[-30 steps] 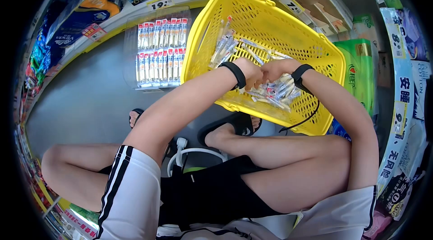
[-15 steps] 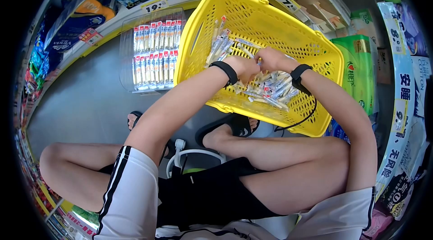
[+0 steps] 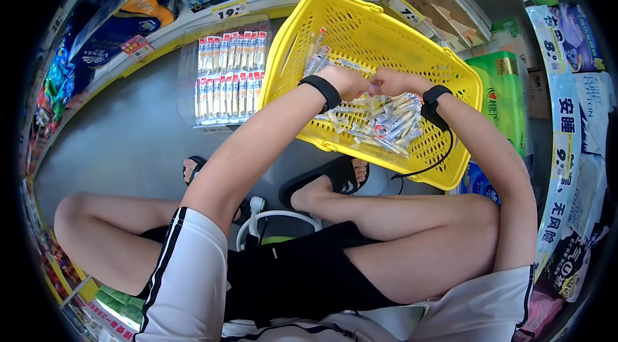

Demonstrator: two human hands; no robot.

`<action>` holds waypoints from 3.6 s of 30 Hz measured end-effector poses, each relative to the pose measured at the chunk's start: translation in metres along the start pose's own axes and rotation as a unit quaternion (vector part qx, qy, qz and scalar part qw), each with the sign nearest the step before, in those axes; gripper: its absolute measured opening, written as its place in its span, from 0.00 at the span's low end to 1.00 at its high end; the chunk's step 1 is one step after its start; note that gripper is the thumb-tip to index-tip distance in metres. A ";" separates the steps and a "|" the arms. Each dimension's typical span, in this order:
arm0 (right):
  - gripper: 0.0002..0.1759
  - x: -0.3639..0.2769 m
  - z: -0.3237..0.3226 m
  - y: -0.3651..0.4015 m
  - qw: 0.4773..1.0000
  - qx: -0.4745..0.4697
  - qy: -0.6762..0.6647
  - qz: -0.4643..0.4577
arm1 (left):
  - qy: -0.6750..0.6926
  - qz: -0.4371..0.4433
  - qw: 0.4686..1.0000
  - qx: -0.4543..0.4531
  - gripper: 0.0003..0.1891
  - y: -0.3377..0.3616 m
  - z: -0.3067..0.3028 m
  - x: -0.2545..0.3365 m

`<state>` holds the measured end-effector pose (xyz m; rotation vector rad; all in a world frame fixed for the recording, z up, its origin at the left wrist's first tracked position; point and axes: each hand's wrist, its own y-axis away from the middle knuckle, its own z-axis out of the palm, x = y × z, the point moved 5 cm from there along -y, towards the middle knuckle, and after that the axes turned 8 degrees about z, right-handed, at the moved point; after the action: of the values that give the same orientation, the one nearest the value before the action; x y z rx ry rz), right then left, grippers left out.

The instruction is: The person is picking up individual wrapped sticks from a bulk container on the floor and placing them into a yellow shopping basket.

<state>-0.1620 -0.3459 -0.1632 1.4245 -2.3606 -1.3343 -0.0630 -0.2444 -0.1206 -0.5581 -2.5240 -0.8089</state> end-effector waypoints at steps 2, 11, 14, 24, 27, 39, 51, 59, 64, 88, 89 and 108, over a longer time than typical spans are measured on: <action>0.21 0.000 0.000 0.007 0.995 -0.023 -0.092 0.003 | 0.003 -0.021 1.000 0.003 0.17 0.010 -0.003 0.000; 0.28 -0.030 -0.037 0.045 0.969 0.034 -0.234 0.071 | 0.049 -0.058 0.997 0.016 0.27 0.054 -0.028 0.011; 0.28 -0.047 -0.045 0.053 0.967 0.077 -0.238 0.053 | 0.061 -0.056 0.996 0.020 0.28 0.061 -0.025 0.008; 0.27 -0.087 -0.078 0.040 0.952 0.186 -0.244 0.000 | 0.153 -0.043 0.953 0.256 0.14 0.116 -0.024 0.012; 0.25 -0.109 -0.094 0.041 0.945 0.176 -0.275 -0.019 | 0.148 -0.034 0.918 0.367 0.12 0.144 -0.030 0.015; 0.19 -0.220 -0.165 0.024 0.926 0.287 -0.220 -0.106 | 0.175 -0.070 0.793 0.579 0.14 0.247 -0.041 0.007; 0.11 -0.317 -0.167 -0.061 0.937 0.320 -0.096 -0.102 | 0.217 -0.235 0.724 0.611 0.16 0.312 0.007 -0.077; 0.10 -0.350 -0.158 -0.121 0.953 0.291 -0.048 -0.074 | 0.106 -0.284 0.688 0.659 0.18 0.308 0.039 -0.106; 0.13 -0.336 -0.145 -0.164 0.969 0.241 -0.042 -0.017 | 0.116 -0.292 0.691 0.651 0.18 0.292 0.049 -0.128; 0.26 -0.306 -0.072 -0.237 0.964 -0.041 0.252 -0.071 | -0.056 -0.360 0.782 0.507 0.14 0.219 0.060 -0.177; 0.24 -0.305 -0.071 -0.240 0.964 -0.043 0.252 -0.069 | -0.052 -0.361 0.779 0.510 0.14 0.218 0.061 -0.178; 0.19 -0.334 -0.119 -0.132 0.985 0.102 0.142 -0.006 | 0.089 -0.238 0.743 0.619 0.09 0.263 0.041 -0.135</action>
<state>0.1718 -0.1959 -0.0679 1.5617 -2.3510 -0.8402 0.1664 -0.0548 -0.1021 0.6030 -2.3546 0.7390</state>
